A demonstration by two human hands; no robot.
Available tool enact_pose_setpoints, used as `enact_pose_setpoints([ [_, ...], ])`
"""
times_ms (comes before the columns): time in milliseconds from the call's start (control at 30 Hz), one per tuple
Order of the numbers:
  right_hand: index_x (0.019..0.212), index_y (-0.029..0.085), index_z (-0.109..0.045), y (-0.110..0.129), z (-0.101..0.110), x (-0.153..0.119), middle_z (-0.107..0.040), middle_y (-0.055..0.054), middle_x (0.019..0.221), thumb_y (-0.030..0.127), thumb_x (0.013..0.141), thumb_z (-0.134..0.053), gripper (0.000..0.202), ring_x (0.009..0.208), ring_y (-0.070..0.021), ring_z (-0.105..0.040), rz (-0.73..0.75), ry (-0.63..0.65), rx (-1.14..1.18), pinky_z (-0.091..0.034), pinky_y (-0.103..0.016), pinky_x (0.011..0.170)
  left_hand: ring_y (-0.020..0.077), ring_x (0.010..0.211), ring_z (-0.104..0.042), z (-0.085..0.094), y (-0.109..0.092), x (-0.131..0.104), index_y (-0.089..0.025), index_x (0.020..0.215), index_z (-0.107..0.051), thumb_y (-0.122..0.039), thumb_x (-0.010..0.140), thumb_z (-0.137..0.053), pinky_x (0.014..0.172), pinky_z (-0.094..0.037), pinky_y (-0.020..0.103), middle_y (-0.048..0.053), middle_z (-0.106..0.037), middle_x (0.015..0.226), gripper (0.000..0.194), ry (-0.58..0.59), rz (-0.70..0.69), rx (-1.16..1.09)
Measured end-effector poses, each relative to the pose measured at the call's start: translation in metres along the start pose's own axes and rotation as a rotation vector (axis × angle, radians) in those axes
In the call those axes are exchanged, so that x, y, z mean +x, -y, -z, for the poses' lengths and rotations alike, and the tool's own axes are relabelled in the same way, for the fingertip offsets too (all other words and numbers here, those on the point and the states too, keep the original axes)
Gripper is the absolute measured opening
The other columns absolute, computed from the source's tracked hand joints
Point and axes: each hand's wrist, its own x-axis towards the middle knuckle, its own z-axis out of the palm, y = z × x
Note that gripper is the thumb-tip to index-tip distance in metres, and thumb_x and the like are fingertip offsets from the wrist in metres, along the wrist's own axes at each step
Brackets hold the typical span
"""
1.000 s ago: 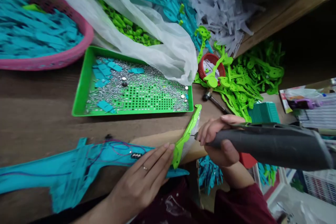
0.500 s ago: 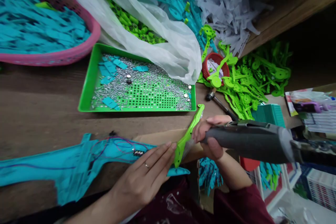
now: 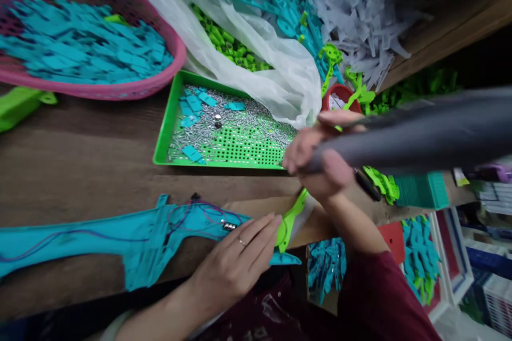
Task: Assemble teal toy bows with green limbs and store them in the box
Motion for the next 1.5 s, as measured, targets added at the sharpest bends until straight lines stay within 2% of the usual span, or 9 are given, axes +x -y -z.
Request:
enact_pose_setpoints([
  [100, 0.110, 0.032, -0.048, -0.021, -0.035, 0.021, -0.045, 0.010, 0.056, 0.059, 0.080, -0.064, 0.043, 0.041, -0.0129, -0.050, 0.075, 0.007, 0.171, -0.047, -0.029, 0.042, 0.0283, 0.121, -0.064, 0.003, 0.000, 0.004, -0.003, 0.118, -0.067, -0.011, 0.094, -0.054, 0.100, -0.056, 0.040, 0.017, -0.071, 0.124, 0.028, 0.013, -0.001, -0.006],
  [167, 0.110, 0.028, -0.049, -0.031, -0.046, 0.025, -0.046, 0.010, 0.056, 0.056, 0.079, -0.066, 0.045, 0.041, -0.0125, -0.050, 0.066, 0.004, 0.193, -0.045, -0.029, 0.042, 0.0278, 0.118, -0.065, 0.006, 0.001, 0.007, -0.003, 0.117, -0.067, -0.009, 0.094, -0.053, 0.098, -0.057, 0.039, 0.016, -0.072, 0.123, 0.028, 0.017, -0.007, -0.012],
  [567, 0.104, 0.028, -0.046, -0.038, -0.050, 0.023, -0.047, 0.011, 0.056, 0.057, 0.078, -0.068, 0.045, 0.041, -0.0112, -0.049, 0.019, -0.025, 0.188, -0.045, -0.027, 0.042, 0.0268, 0.118, -0.065, 0.006, -0.001, 0.011, -0.006, 0.113, -0.069, -0.011, 0.098, -0.049, 0.100, -0.054, 0.039, 0.013, -0.072, 0.123, 0.026, -0.013, 0.018, -0.004],
  [667, 0.107, 0.029, -0.048, -0.023, -0.046, 0.023, -0.048, 0.010, 0.058, 0.051, 0.081, -0.067, 0.040, 0.043, -0.0114, -0.052, 0.053, -0.025, 0.203, -0.047, -0.027, 0.044, 0.0263, 0.122, -0.063, 0.006, 0.000, 0.010, -0.005, 0.119, -0.067, -0.007, 0.098, -0.045, 0.103, -0.052, 0.040, 0.015, -0.070, 0.129, 0.031, 0.013, 0.021, 0.033],
  [800, 0.106, 0.031, -0.052, 0.029, -0.020, -0.005, -0.048, 0.009, 0.058, 0.042, 0.086, -0.062, 0.025, 0.043, -0.0114, -0.050, 0.142, -0.096, 0.211, -0.045, -0.026, 0.043, 0.0282, 0.127, -0.061, 0.007, 0.002, 0.007, -0.004, 0.126, -0.063, -0.004, 0.097, -0.043, 0.103, -0.053, 0.042, 0.017, -0.065, 0.136, 0.035, 0.036, 0.011, 0.021],
  [967, 0.121, 0.033, -0.052, 0.071, 0.013, -0.079, -0.051, 0.007, 0.063, 0.037, 0.092, -0.058, 0.030, 0.048, -0.0138, -0.054, 0.059, 0.009, 0.161, -0.050, -0.029, 0.047, 0.0311, 0.130, -0.059, 0.008, 0.003, 0.006, -0.002, 0.129, -0.061, -0.006, 0.097, -0.048, 0.105, -0.054, 0.045, 0.021, -0.065, 0.136, 0.035, 0.073, -0.038, -0.010],
  [1100, 0.126, 0.035, -0.048, 0.060, 0.014, -0.113, -0.053, 0.005, 0.067, 0.038, 0.093, -0.057, 0.034, 0.055, -0.0154, -0.058, -0.016, 0.058, 0.134, -0.054, -0.033, 0.054, 0.0303, 0.132, -0.058, 0.008, 0.004, 0.007, -0.003, 0.134, -0.057, -0.007, 0.098, -0.047, 0.104, -0.055, 0.043, 0.020, -0.066, 0.134, 0.037, 0.079, -0.051, -0.016],
  [1300, 0.124, 0.032, -0.051, 0.035, -0.001, -0.115, -0.051, 0.007, 0.060, 0.039, 0.095, -0.056, 0.030, 0.045, -0.0120, -0.052, 0.165, 0.064, 0.095, -0.048, -0.025, 0.046, 0.0302, 0.132, -0.059, 0.008, 0.003, 0.009, -0.002, 0.133, -0.057, -0.007, 0.099, -0.046, 0.105, -0.055, 0.044, 0.021, -0.067, 0.133, 0.036, 0.071, -0.049, -0.015],
  [1500, 0.115, 0.026, -0.059, 0.028, 0.003, -0.118, -0.053, 0.007, 0.056, 0.041, 0.089, -0.067, 0.031, 0.043, -0.0122, -0.050, 0.106, 0.148, 0.142, -0.045, -0.026, 0.046, 0.0287, 0.126, -0.063, 0.009, -0.001, 0.010, -0.001, 0.128, -0.059, -0.006, 0.099, -0.044, 0.102, -0.057, 0.043, 0.020, -0.069, 0.129, 0.033, 0.042, -0.050, 0.023],
])
